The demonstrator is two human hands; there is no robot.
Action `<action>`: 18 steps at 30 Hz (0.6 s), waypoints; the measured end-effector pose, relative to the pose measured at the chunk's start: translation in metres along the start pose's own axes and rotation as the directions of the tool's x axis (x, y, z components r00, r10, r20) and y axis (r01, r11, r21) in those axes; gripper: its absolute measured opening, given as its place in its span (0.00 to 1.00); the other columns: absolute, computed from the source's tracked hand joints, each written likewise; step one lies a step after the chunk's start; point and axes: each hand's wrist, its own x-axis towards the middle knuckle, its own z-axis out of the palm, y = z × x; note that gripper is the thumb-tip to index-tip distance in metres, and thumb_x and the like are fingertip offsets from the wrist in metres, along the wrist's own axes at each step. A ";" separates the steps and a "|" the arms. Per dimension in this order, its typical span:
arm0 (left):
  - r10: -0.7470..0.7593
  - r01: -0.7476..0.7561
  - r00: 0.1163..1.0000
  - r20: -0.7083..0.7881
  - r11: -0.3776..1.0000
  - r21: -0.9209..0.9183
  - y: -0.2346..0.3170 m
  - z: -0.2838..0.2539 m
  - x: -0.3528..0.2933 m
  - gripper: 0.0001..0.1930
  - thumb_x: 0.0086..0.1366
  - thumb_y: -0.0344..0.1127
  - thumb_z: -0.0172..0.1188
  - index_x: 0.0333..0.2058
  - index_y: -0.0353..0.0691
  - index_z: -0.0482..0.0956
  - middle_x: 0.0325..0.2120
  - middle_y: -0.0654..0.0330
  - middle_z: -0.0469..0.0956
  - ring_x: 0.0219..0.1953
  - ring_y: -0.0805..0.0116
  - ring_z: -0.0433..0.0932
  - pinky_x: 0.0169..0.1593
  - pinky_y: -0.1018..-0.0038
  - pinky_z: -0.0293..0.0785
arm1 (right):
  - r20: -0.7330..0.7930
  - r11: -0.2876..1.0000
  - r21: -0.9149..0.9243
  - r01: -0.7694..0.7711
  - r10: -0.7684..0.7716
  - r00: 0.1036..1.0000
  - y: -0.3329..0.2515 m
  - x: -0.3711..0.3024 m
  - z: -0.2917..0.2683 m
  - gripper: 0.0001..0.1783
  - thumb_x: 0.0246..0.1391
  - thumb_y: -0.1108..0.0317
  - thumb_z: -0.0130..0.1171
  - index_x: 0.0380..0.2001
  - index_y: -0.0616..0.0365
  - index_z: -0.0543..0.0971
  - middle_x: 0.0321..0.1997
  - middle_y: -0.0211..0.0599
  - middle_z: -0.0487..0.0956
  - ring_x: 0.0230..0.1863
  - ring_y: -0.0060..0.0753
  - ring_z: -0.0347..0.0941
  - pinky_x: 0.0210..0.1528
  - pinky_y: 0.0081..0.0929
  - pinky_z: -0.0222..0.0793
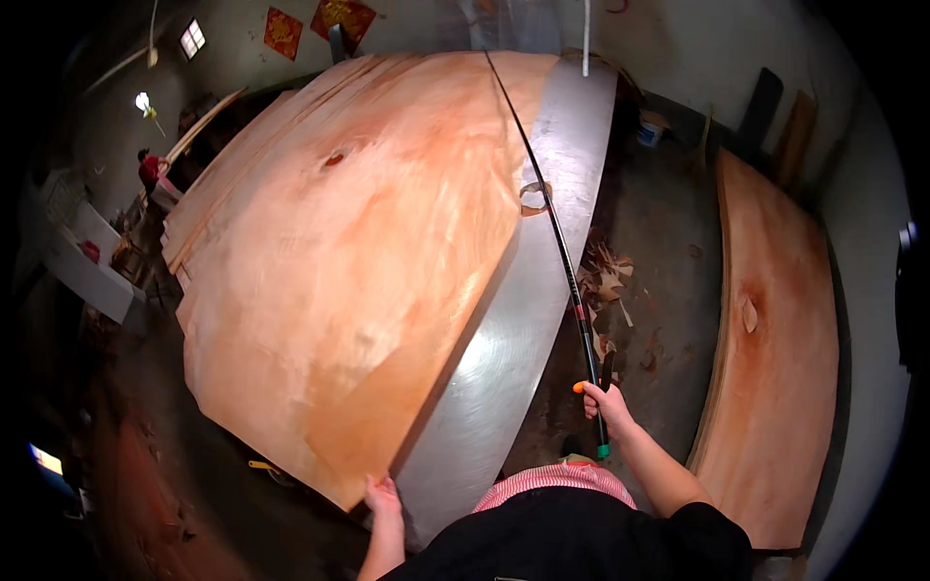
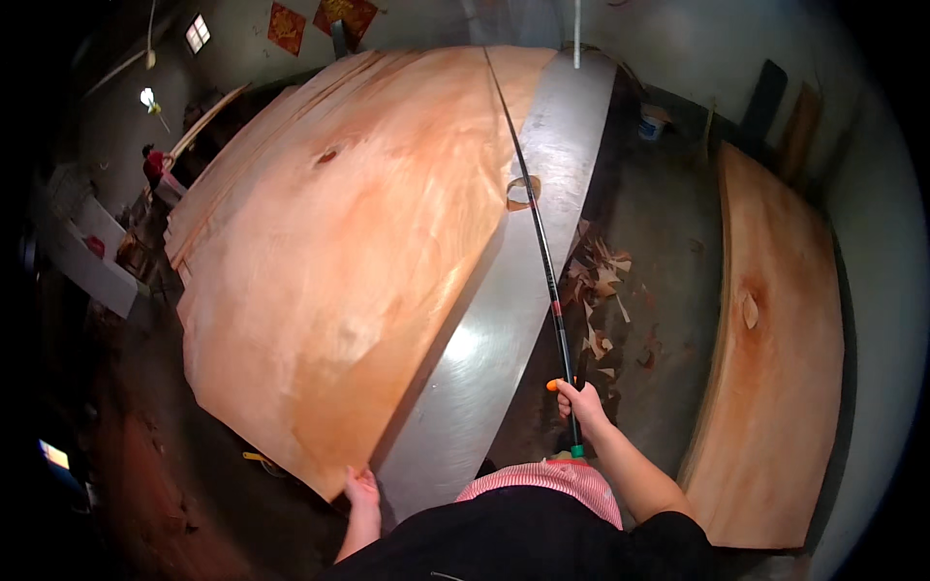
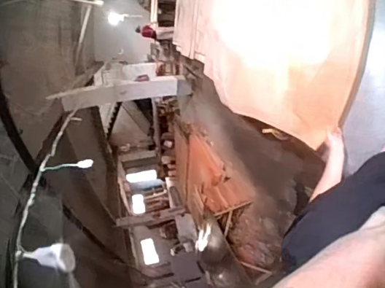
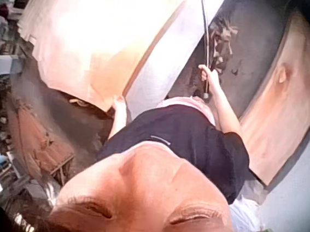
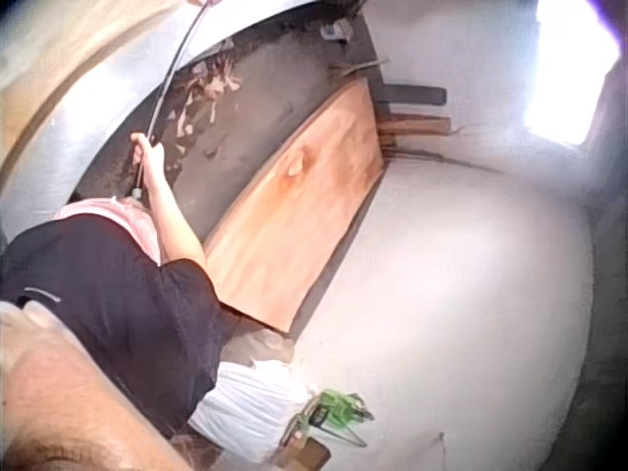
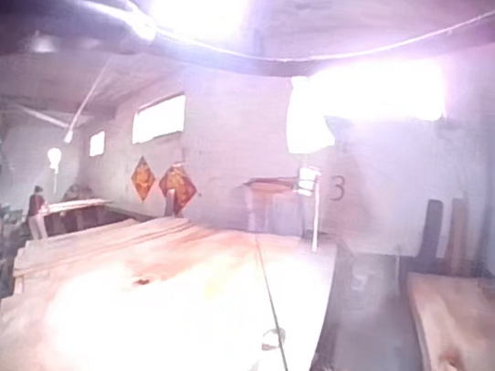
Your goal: The person uses a long, curved metal blade to cut and shape a large, thin sheet of wood veneer on a metal workbench. They repeatedly position the blade, press down to cut along curved lines, and peel away the resulting strips of veneer. The person also lifts and repositions the veneer sheet to access different areas for cutting.
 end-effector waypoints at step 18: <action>-0.577 -0.133 0.785 0.224 0.197 0.971 -0.062 0.083 -0.099 0.22 0.61 0.50 0.40 0.40 0.35 0.71 0.30 0.57 0.75 0.30 0.70 0.73 0.37 0.75 0.70 | 0.120 0.996 -0.088 0.016 -0.005 0.993 -0.053 0.047 -0.037 0.15 0.54 0.57 0.41 0.32 0.58 0.67 0.17 0.26 0.65 0.17 0.17 0.61 0.19 0.16 0.59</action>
